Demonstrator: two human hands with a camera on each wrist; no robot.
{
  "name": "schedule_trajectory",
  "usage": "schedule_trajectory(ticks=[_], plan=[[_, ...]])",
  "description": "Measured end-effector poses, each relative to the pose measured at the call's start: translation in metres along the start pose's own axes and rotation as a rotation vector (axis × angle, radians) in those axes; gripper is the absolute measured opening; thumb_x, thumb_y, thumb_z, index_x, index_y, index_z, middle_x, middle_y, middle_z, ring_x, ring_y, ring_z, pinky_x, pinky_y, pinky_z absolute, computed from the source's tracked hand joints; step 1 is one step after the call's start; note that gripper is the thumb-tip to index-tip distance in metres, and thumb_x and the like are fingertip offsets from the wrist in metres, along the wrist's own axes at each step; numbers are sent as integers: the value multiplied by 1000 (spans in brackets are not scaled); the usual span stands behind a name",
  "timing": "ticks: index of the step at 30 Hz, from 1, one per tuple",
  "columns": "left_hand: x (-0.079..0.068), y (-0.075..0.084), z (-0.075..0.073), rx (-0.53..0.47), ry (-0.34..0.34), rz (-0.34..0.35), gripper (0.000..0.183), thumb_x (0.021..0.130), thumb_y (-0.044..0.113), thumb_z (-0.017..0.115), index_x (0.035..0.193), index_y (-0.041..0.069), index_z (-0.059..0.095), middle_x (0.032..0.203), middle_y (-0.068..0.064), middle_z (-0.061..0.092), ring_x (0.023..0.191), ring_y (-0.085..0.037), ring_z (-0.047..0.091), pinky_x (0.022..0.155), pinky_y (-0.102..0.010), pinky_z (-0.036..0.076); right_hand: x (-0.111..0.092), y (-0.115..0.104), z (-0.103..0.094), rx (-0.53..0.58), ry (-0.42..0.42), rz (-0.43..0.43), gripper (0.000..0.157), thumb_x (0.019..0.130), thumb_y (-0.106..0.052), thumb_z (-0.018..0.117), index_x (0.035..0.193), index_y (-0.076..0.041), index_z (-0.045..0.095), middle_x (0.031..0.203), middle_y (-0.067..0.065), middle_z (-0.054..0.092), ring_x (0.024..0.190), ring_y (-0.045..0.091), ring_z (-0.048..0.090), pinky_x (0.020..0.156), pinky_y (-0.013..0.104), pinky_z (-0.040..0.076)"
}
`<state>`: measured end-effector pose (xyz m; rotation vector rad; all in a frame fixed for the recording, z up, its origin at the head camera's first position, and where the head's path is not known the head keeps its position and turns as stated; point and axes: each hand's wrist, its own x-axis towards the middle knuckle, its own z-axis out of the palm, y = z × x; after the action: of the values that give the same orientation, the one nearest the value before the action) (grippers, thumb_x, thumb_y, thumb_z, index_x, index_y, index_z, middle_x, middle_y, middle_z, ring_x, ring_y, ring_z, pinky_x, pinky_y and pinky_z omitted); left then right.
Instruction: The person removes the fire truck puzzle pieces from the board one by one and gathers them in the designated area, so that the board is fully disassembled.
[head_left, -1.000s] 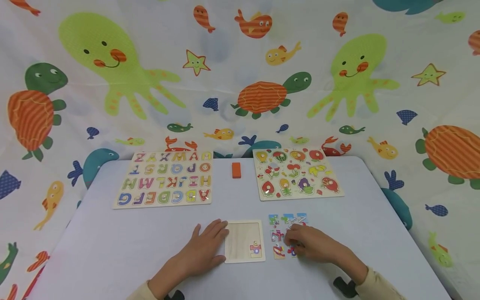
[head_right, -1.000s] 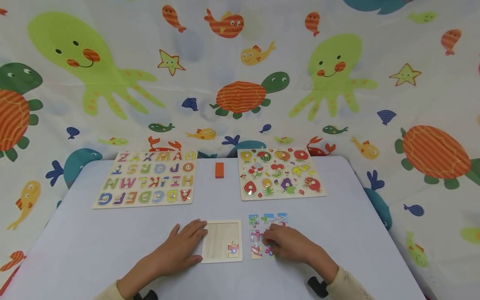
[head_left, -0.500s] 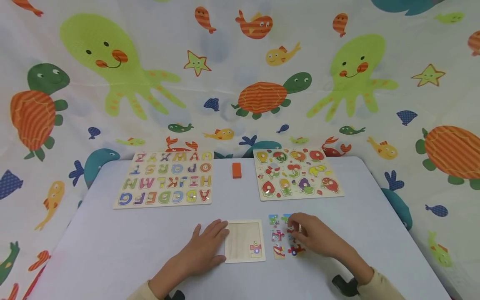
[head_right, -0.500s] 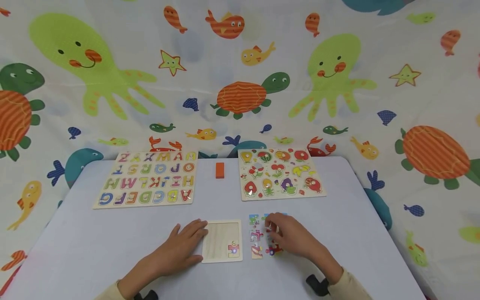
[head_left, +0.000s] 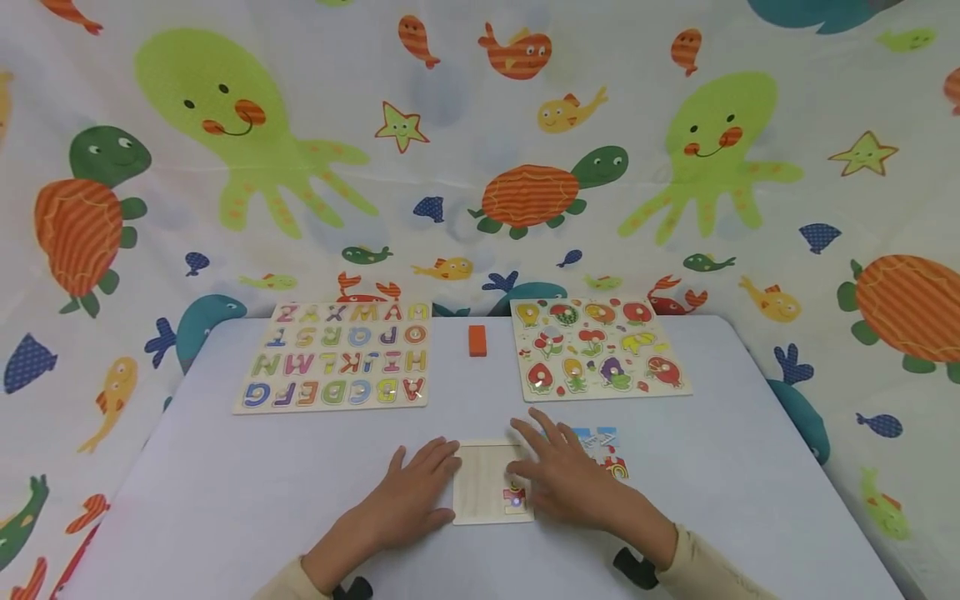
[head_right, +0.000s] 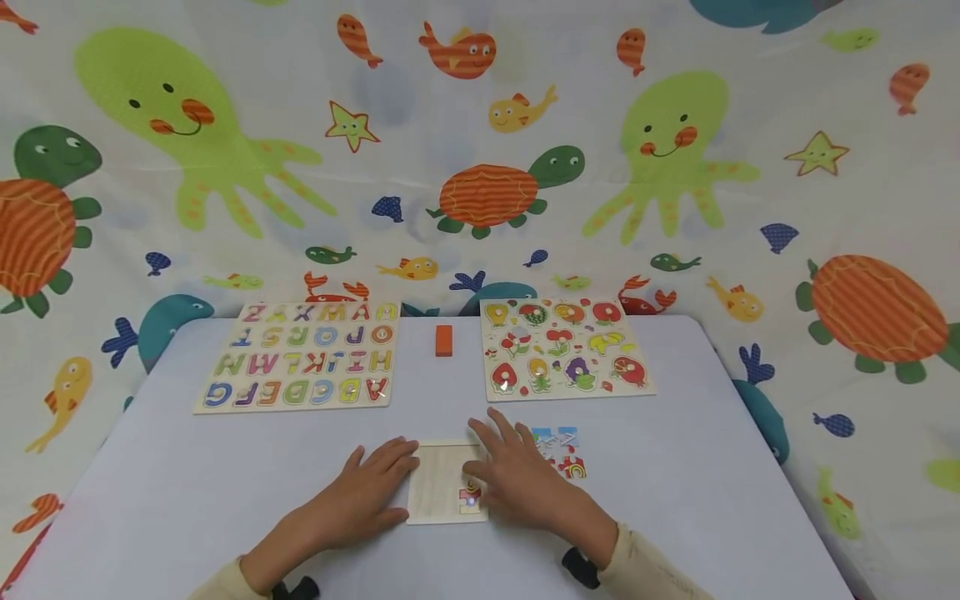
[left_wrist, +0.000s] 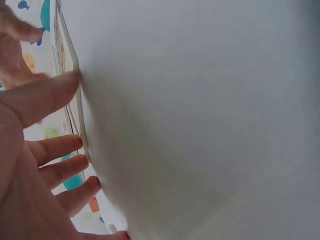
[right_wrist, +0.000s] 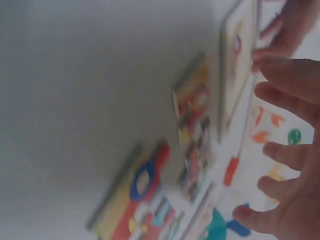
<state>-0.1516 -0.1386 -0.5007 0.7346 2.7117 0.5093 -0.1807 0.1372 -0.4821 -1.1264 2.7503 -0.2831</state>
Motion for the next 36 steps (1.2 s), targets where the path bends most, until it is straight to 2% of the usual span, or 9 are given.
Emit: schedule_trajectory(ticks=[5, 10, 16, 20, 22, 24, 29, 32, 36], plan=[[3, 1, 0, 4, 0, 15, 68, 88, 31, 81, 144, 5, 54, 158, -12, 42, 149, -34, 31, 111, -75, 24, 3, -7, 12, -73, -19, -23, 29, 83, -27, 86, 111, -24, 78, 157, 9, 42, 150, 39, 25, 111, 65, 35], [5, 0, 0, 12, -6, 11, 68, 87, 32, 82, 144, 5, 54, 159, -12, 42, 150, -34, 31, 110, -75, 24, 2, -11, 15, -27, -1, -8, 23, 85, -20, 83, 106, -15, 76, 154, 10, 45, 149, 37, 28, 111, 60, 38], [6, -1, 2, -14, -11, 18, 68, 88, 31, 81, 144, 6, 54, 159, -12, 41, 150, -34, 30, 111, -75, 23, 2, -15, 20, 34, 59, 53, 19, 84, -21, 85, 96, -15, 71, 145, 10, 52, 143, 35, 35, 108, 56, 43], [7, 0, 3, -5, -3, 20, 68, 88, 31, 81, 144, 6, 54, 159, -11, 42, 150, -34, 31, 111, -75, 23, 2, -16, 18, 159, 108, 74, 21, 86, -20, 83, 89, -19, 63, 115, -3, 63, 115, 18, 51, 98, 37, 49], [7, 0, 4, -7, -1, 18, 68, 87, 31, 81, 144, 5, 54, 159, -11, 42, 150, -34, 31, 111, -75, 23, 2, -15, 15, 265, 114, 83, 24, 88, -16, 82, 84, -21, 59, 95, -10, 60, 96, 12, 50, 85, 29, 49], [7, 1, 4, -9, 2, 13, 68, 87, 31, 82, 144, 5, 54, 158, -12, 42, 149, -34, 31, 111, -75, 23, 0, -12, 10, 379, 106, 112, 25, 90, -15, 79, 81, -22, 56, 84, -14, 57, 85, 9, 49, 74, 26, 45], [2, -1, 3, -2, 15, 0, 68, 86, 31, 83, 142, 4, 55, 157, -12, 43, 149, -35, 33, 110, -76, 23, -12, 8, -8, 550, 119, 246, 20, 95, -16, 74, 83, -21, 58, 80, -14, 58, 76, 9, 53, 64, 25, 46], [1, -2, 3, 3, 17, 5, 69, 86, 31, 83, 142, 4, 55, 158, -12, 43, 149, -34, 33, 110, -75, 23, -29, 31, -21, 565, 91, 292, 17, 96, -16, 72, 86, -20, 59, 81, -11, 59, 75, 10, 55, 63, 25, 48], [2, -3, 4, -4, 14, 13, 69, 86, 31, 83, 143, 4, 55, 158, -12, 42, 149, -35, 32, 110, -76, 23, -55, 61, -34, 555, -11, 299, 17, 94, -12, 73, 86, -20, 60, 80, -9, 58, 76, 10, 56, 64, 24, 48]])
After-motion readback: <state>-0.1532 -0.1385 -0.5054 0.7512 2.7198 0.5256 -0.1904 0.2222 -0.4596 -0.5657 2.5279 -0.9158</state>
